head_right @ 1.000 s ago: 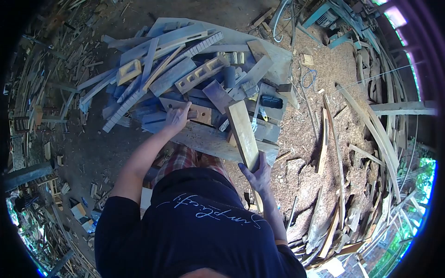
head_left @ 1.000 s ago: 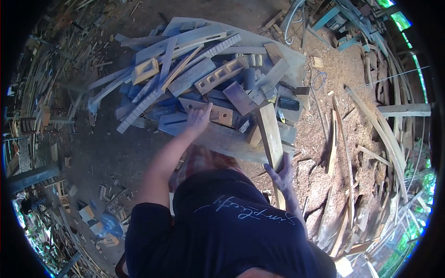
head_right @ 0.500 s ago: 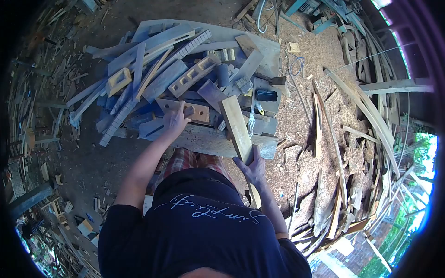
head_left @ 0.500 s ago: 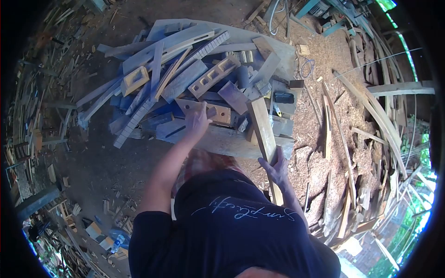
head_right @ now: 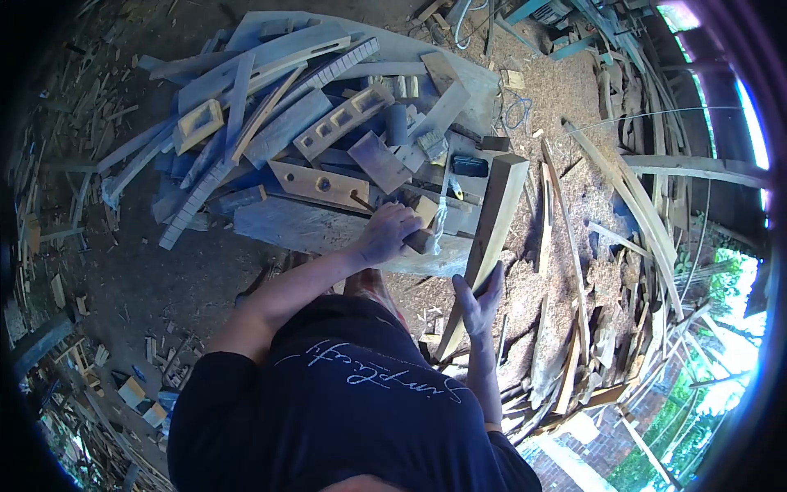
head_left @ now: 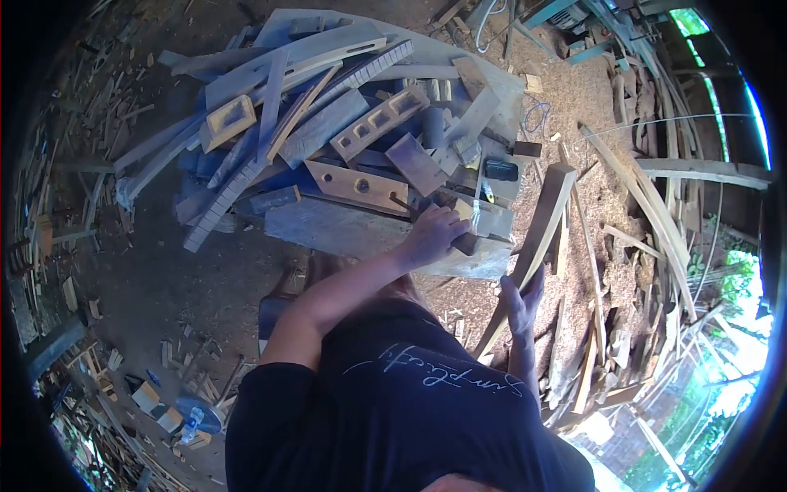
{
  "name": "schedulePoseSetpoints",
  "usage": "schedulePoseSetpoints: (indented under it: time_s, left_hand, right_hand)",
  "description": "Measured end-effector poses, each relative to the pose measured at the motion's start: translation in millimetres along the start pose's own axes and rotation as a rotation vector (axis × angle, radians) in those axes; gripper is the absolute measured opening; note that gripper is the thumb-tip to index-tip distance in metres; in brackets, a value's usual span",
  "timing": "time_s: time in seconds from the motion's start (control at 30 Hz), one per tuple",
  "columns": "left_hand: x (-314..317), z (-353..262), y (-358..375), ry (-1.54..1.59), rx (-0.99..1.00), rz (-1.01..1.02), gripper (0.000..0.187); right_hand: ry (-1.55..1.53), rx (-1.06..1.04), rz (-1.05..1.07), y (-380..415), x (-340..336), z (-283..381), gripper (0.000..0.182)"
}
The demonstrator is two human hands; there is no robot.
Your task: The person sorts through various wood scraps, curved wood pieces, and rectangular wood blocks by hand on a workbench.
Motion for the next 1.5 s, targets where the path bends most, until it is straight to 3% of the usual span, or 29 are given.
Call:
schedulePoseSetpoints:
  time_s: [0.33,0.37,0.4,0.47,0.53,0.6,0.67,0.73,0.77,0.8,0.87,0.9,1.0,1.03,1.13,1.2,1.27,1.37,1.43,1.5]
  left_hand:
    - [6,19,-11,-0.059,-0.007,-0.274,0.037]
    - [8,20,-12,-0.071,-0.011,-0.279,0.037]
    - [2,20,-15,-0.053,-0.053,-0.338,0.034]
    - [-4,22,-19,-0.049,-0.09,-0.396,0.031]
    - [-15,28,-20,0.004,-0.173,-0.522,0.025]
    - [-18,19,-22,0.011,-0.133,-0.519,0.023]
    - [-27,17,-29,0.009,-0.096,-0.54,0.022]
    - [-26,17,-24,0.079,-0.152,-0.55,0.02]
    - [-25,22,-22,0.069,-0.165,-0.553,0.021]
    - [-27,24,-22,0.066,-0.161,-0.555,0.021]
    - [-29,34,-20,0.168,-0.232,-0.559,0.02]
    - [-28,34,-17,0.163,-0.229,-0.568,0.02]
    - [-35,38,-13,0.157,-0.26,-0.61,0.02]
    - [-44,32,-12,0.193,-0.272,-0.652,0.021]
    - [-61,28,-11,0.244,-0.312,-0.734,0.028]
    - [-64,47,1,0.437,-0.433,-0.729,0.016]
    - [-69,55,12,0.467,-0.389,-0.793,0.016]
    - [-89,54,18,0.499,-0.398,-0.838,0.012]
    - [-105,44,23,0.532,-0.505,-0.975,0.016]
    - [-110,43,23,0.514,-0.472,-0.997,0.02]
  right_hand:
    - [0.05,-0.12,0.134,-18,-34,14,0.06]
    - [0.116,-0.365,0.064,-19,-42,32,0.06]
    - [-0.002,-0.303,0.103,-20,-52,14,0.061]
    - [-0.16,-0.446,0.08,-24,-48,-4,0.062]
    - [0.172,-0.482,0.21,-36,-16,-25,0.058]
    - [0.526,-0.287,0.417,-49,9,-39,0.062]
    - [0.399,-0.301,0.35,-51,0,-20,0.062]
    - [0.061,-0.375,0.247,-45,-15,16,0.06]
    - [0.061,-0.474,0.225,-43,-22,29,0.058]
    - [-0.089,-0.516,0.219,-46,-17,10,0.055]
    - [0.168,-0.596,0.334,-46,12,22,0.057]
    - [0.609,-0.305,0.567,-58,27,-9,0.06]
    - [0.336,-0.424,0.438,-57,11,21,0.061]
    - [0.259,-0.336,0.43,-57,3,26,0.062]
    - [-0.119,-0.546,0.325,-57,5,40,0.062]
    - [0.018,-0.756,0.369,-58,37,42,0.06]
    - [0.554,-0.551,0.57,-69,67,26,0.062]
    - [0.463,-0.543,0.463,-70,55,53,0.062]
    - [0.368,-0.524,0.435,-68,46,55,0.06]
    - [0.249,-0.477,0.398,-72,37,51,0.057]
Point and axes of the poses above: each hand's wrist, its own y-axis away from the middle knuckle, its own x-axis out of the palm, z = x × y, the point moved 7 cm from there along -y, towards the middle knuckle, and after that the axes turned 10 degrees about y, right-handed, at the moved point
